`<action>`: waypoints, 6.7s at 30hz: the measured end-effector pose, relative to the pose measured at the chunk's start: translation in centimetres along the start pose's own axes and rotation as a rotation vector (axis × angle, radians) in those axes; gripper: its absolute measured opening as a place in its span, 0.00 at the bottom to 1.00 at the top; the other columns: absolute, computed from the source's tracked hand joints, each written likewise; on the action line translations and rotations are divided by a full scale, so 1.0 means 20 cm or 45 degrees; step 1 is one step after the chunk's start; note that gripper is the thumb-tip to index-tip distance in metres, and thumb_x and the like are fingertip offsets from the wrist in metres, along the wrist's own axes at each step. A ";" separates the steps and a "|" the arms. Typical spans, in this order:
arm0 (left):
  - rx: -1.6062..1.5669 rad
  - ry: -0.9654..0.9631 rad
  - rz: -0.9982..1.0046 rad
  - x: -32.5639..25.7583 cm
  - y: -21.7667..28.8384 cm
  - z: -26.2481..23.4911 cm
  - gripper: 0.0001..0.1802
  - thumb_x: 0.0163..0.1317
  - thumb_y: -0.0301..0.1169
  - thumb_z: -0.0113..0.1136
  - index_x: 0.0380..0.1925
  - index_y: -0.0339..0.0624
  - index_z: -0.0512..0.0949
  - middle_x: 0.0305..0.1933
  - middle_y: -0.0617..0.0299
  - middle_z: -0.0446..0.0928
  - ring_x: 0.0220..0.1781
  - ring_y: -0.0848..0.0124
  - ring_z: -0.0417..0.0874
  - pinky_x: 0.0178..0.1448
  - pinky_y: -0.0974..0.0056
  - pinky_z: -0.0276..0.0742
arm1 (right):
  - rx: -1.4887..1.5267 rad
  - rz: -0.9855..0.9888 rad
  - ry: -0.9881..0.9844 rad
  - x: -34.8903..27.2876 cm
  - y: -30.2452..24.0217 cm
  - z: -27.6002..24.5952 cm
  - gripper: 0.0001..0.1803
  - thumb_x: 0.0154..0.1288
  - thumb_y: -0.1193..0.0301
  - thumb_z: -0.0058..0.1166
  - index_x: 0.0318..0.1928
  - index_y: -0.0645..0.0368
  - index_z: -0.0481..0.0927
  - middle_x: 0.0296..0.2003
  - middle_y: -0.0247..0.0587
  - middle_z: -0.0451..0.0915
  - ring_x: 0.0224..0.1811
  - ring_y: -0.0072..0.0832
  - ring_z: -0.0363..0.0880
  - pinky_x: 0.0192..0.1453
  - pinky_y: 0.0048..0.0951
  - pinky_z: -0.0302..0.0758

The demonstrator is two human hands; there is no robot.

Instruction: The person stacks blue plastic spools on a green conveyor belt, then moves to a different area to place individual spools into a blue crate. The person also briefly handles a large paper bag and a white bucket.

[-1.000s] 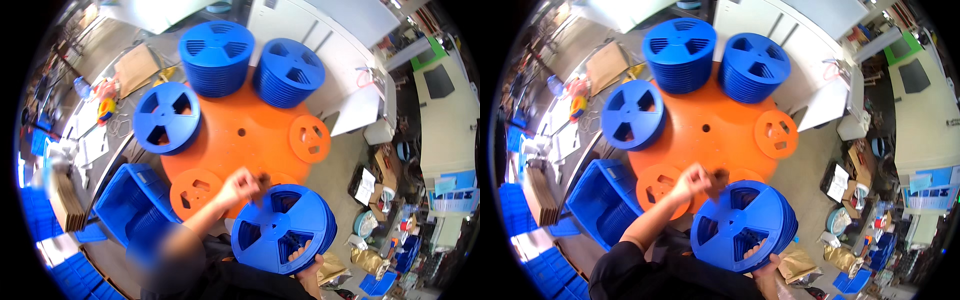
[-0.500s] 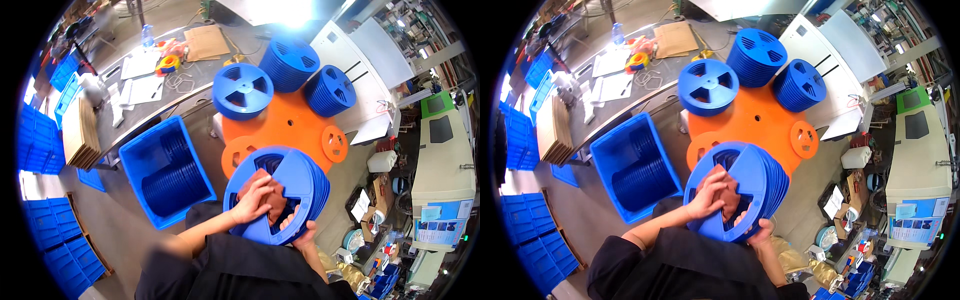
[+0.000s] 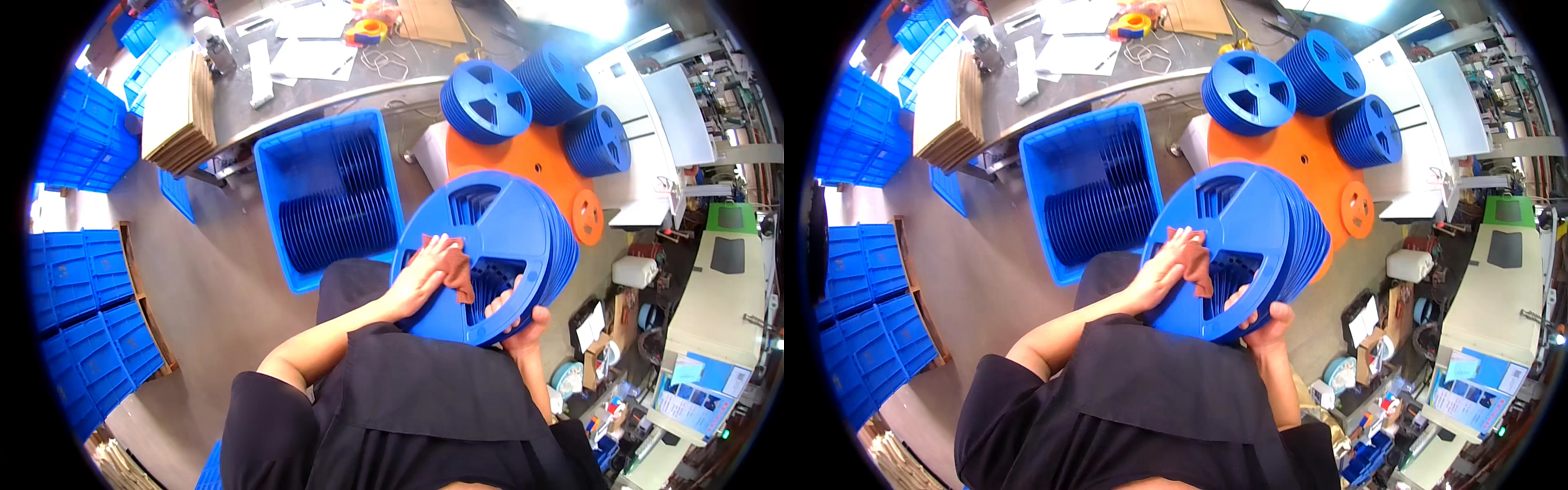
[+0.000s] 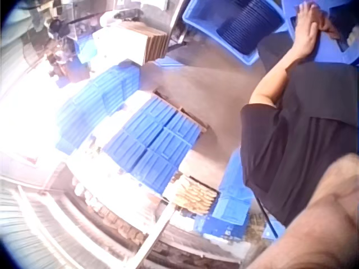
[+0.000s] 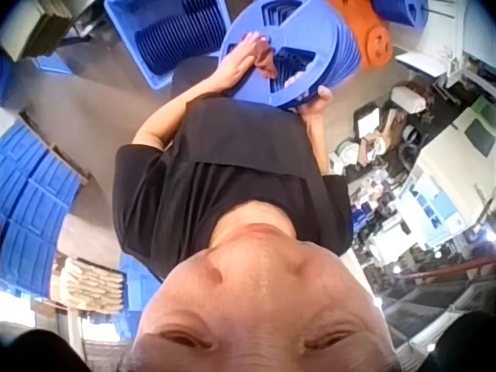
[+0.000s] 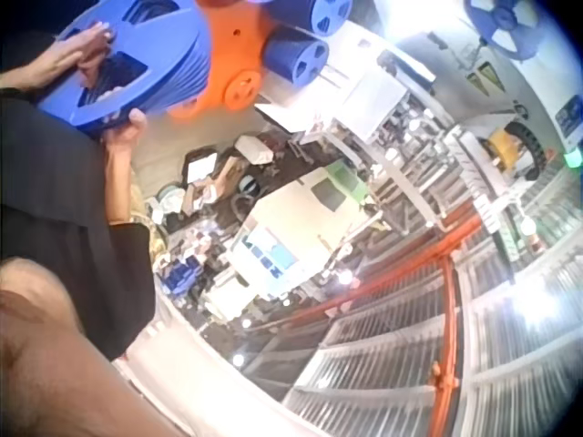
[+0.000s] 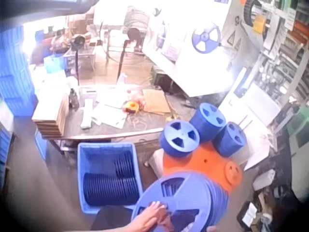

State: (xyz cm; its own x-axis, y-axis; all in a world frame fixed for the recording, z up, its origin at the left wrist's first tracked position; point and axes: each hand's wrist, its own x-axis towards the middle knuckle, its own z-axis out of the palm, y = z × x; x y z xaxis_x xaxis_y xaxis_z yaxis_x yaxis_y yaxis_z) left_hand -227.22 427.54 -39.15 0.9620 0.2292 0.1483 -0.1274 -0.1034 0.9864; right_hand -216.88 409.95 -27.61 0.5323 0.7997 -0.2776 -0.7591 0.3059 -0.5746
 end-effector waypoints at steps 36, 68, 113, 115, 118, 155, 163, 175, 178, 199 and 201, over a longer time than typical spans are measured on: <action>0.998 -0.336 0.405 -0.12 0.24 -0.35 0.20 0.46 0.26 0.58 0.44 0.41 0.74 0.40 0.58 0.74 0.48 0.61 0.78 0.57 0.58 0.74 | 0.339 -0.050 -0.273 0.14 -0.15 -0.36 0.21 0.58 0.55 0.57 0.35 0.54 0.61 0.19 0.28 0.57 0.20 0.22 0.55 0.28 0.27 0.57; 1.073 0.253 1.006 -0.17 -0.02 -0.31 0.20 0.47 0.34 0.63 0.42 0.56 0.71 0.35 0.65 0.73 0.35 0.68 0.78 0.54 0.56 0.75 | 0.204 0.206 -1.219 0.41 -0.19 -0.04 0.19 0.60 0.59 0.59 0.30 0.59 0.66 0.16 0.32 0.69 0.14 0.24 0.68 0.21 0.28 0.69; -0.183 0.962 -1.586 0.78 0.29 -0.64 0.22 0.47 0.08 0.47 0.43 0.37 0.66 0.31 0.55 0.76 0.12 0.70 0.73 0.16 0.68 0.69 | 0.251 0.894 -0.345 1.64 -0.52 -0.70 0.19 0.54 0.65 0.62 0.42 0.61 0.75 0.37 0.45 0.81 0.44 0.31 0.79 0.53 0.32 0.70; -0.209 1.160 -1.509 0.77 0.21 -0.65 0.23 0.47 0.09 0.46 0.44 0.37 0.65 0.31 0.55 0.76 0.14 0.69 0.73 0.17 0.67 0.70 | 0.272 0.977 -0.380 1.70 -0.47 -0.72 0.19 0.54 0.65 0.64 0.42 0.62 0.75 0.36 0.44 0.81 0.44 0.30 0.79 0.53 0.31 0.70; -0.250 1.242 -1.444 0.83 0.17 -0.67 0.24 0.47 0.12 0.46 0.47 0.41 0.63 0.32 0.54 0.75 0.20 0.67 0.76 0.22 0.64 0.74 | 0.254 1.085 -0.427 1.73 -0.42 -0.75 0.19 0.54 0.66 0.65 0.43 0.62 0.74 0.36 0.42 0.80 0.44 0.29 0.79 0.52 0.30 0.70; -1.011 1.242 -0.846 -0.69 -0.59 -1.12 0.22 0.56 0.22 0.51 0.53 0.47 0.65 0.41 0.51 0.76 0.26 0.63 0.80 0.20 0.61 0.73 | -0.269 0.408 0.386 0.59 0.32 -0.26 0.27 0.54 0.60 0.56 0.52 0.59 0.67 0.32 0.39 0.74 0.34 0.30 0.73 0.46 0.37 0.75; -0.927 1.329 -0.902 -0.26 -1.05 -1.25 0.19 0.55 0.14 0.44 0.42 0.49 0.58 0.19 0.61 0.64 0.06 0.70 0.61 0.14 0.61 0.63 | -0.337 0.310 0.621 0.41 0.40 -0.28 0.29 0.58 0.62 0.53 0.57 0.59 0.63 0.33 0.39 0.74 0.35 0.30 0.74 0.45 0.37 0.74; -0.701 1.074 -0.971 0.15 -1.39 -1.05 0.17 0.52 0.11 0.42 0.38 0.45 0.64 0.37 0.61 0.70 0.23 0.75 0.69 0.18 0.67 0.61 | -0.185 0.207 0.708 0.30 0.40 -0.36 0.26 0.59 0.62 0.50 0.55 0.60 0.63 0.30 0.40 0.71 0.32 0.31 0.72 0.45 0.39 0.72; -0.753 1.004 -1.084 0.14 -1.46 -1.00 0.14 0.56 0.13 0.46 0.39 0.44 0.64 0.31 0.63 0.69 0.23 0.76 0.69 0.19 0.67 0.62 | -0.152 0.190 0.660 0.31 0.38 -0.35 0.26 0.59 0.59 0.52 0.53 0.59 0.64 0.27 0.37 0.69 0.30 0.29 0.70 0.42 0.36 0.70; 0.361 0.149 0.176 0.46 -0.01 -0.12 0.31 0.49 0.25 0.60 0.57 0.41 0.69 0.62 0.48 0.66 0.65 0.53 0.66 0.70 0.49 0.55 | 0.329 0.106 -0.025 0.49 0.06 -0.16 0.22 0.62 0.49 0.54 0.34 0.53 0.63 0.13 0.26 0.60 0.13 0.18 0.60 0.22 0.24 0.61; 0.405 0.120 0.182 0.41 -0.03 -0.09 0.27 0.54 0.27 0.55 0.57 0.40 0.69 0.61 0.50 0.68 0.65 0.53 0.66 0.69 0.50 0.57 | 0.270 0.140 0.014 0.44 0.07 -0.17 0.23 0.61 0.48 0.54 0.33 0.53 0.62 0.12 0.25 0.59 0.13 0.18 0.59 0.22 0.24 0.61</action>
State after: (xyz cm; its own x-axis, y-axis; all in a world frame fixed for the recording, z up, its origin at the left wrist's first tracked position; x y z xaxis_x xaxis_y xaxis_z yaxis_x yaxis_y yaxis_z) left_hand -219.66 431.27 -38.47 0.9115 0.2777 0.3034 -0.1631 -0.4331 0.8865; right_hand -211.91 415.70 -33.51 0.4451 0.8289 -0.3389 -0.8740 0.3196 -0.3661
